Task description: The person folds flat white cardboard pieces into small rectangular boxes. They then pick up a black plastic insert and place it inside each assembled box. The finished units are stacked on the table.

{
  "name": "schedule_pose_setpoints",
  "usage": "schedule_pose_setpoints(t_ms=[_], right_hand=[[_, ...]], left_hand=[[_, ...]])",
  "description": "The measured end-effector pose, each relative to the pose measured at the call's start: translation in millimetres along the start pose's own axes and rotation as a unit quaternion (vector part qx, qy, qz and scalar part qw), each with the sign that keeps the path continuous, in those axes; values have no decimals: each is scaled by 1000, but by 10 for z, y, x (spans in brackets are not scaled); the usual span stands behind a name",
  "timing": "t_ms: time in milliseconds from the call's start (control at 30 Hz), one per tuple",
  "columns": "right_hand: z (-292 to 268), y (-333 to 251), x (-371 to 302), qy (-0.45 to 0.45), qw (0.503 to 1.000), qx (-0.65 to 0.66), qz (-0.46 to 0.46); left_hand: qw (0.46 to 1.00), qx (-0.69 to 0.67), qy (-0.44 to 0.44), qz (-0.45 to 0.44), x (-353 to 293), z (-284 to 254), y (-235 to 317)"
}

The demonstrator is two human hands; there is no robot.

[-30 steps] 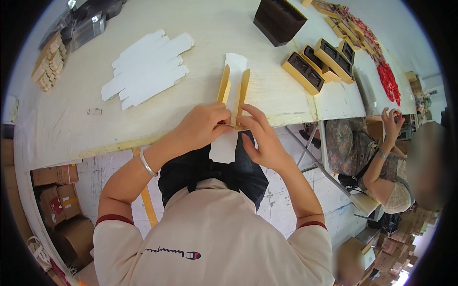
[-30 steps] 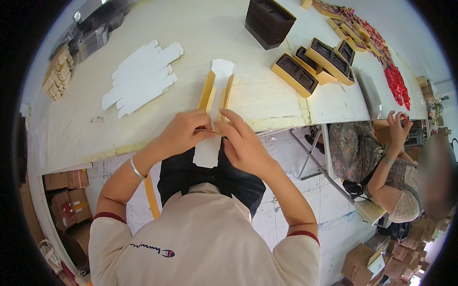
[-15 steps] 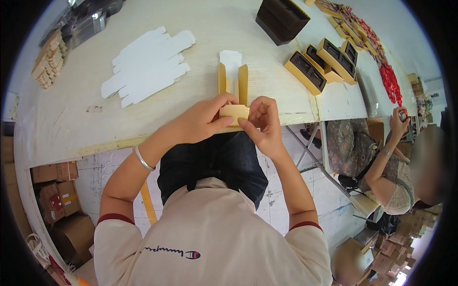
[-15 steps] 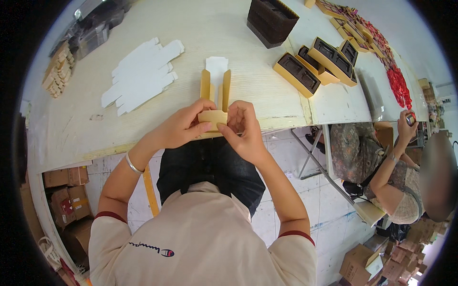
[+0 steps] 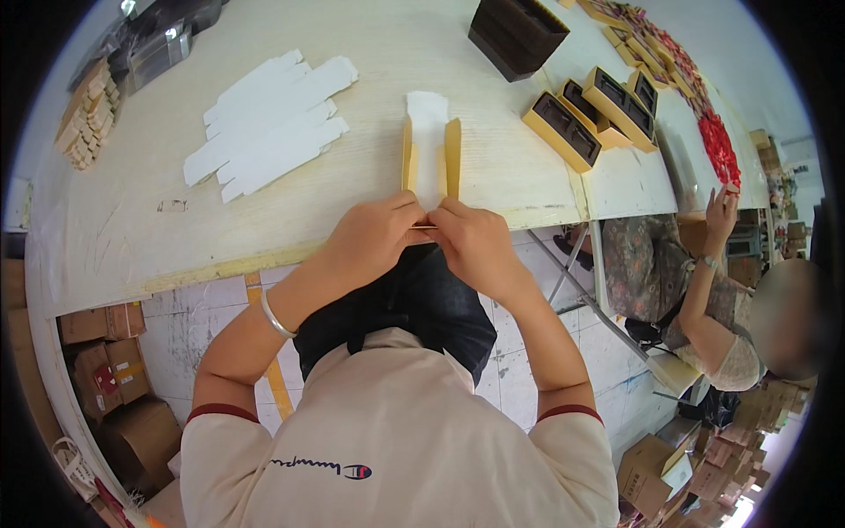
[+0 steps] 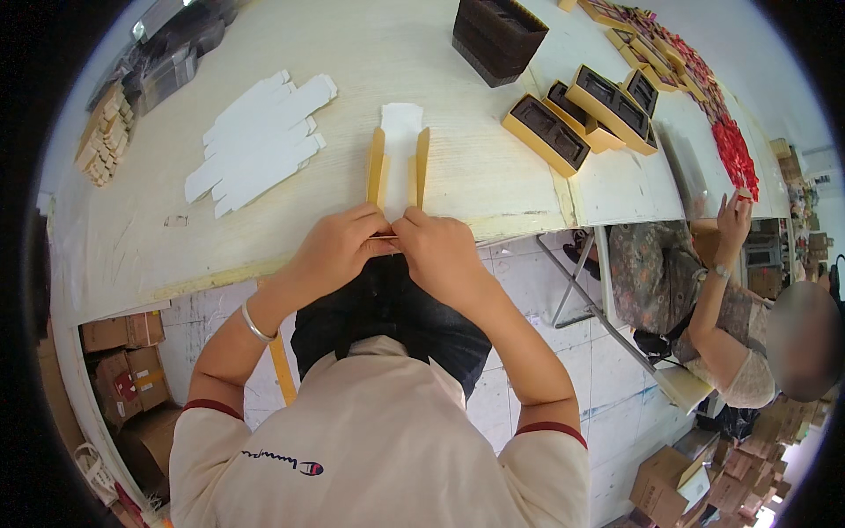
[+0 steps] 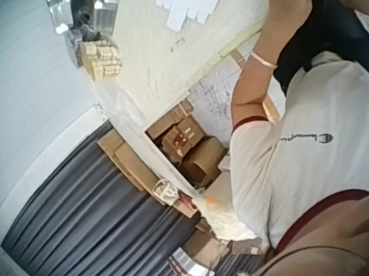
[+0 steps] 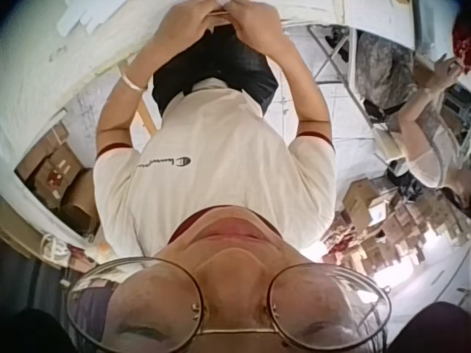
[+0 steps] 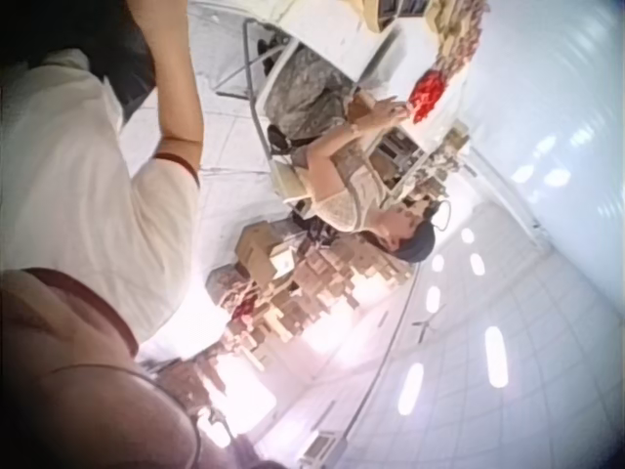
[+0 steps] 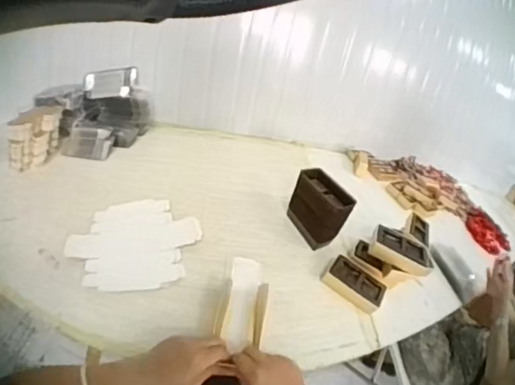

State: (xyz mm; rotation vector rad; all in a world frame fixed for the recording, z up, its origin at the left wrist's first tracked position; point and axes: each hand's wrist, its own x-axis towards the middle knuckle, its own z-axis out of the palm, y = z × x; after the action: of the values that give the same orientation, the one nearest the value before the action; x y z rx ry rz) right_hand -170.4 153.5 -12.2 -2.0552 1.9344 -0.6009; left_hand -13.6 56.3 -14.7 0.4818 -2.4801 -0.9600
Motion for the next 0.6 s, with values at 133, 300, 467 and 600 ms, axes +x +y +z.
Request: schedule_pose_setpoints(t_ms=[133, 300, 467, 600], right_hand=[[-204, 118, 66, -3, 994, 97, -45], [-284, 484, 31, 134, 982, -103, -85], [-84, -112, -32, 83, 987, 127, 49], [-316, -182, -177, 74, 977, 199, 3]], left_hand=[[991, 43, -123, 13, 111, -268, -112], [959, 226, -69, 158, 253, -533, -94], [965, 255, 2, 66, 128, -252, 212], [984, 160, -75, 29, -36, -267, -48]])
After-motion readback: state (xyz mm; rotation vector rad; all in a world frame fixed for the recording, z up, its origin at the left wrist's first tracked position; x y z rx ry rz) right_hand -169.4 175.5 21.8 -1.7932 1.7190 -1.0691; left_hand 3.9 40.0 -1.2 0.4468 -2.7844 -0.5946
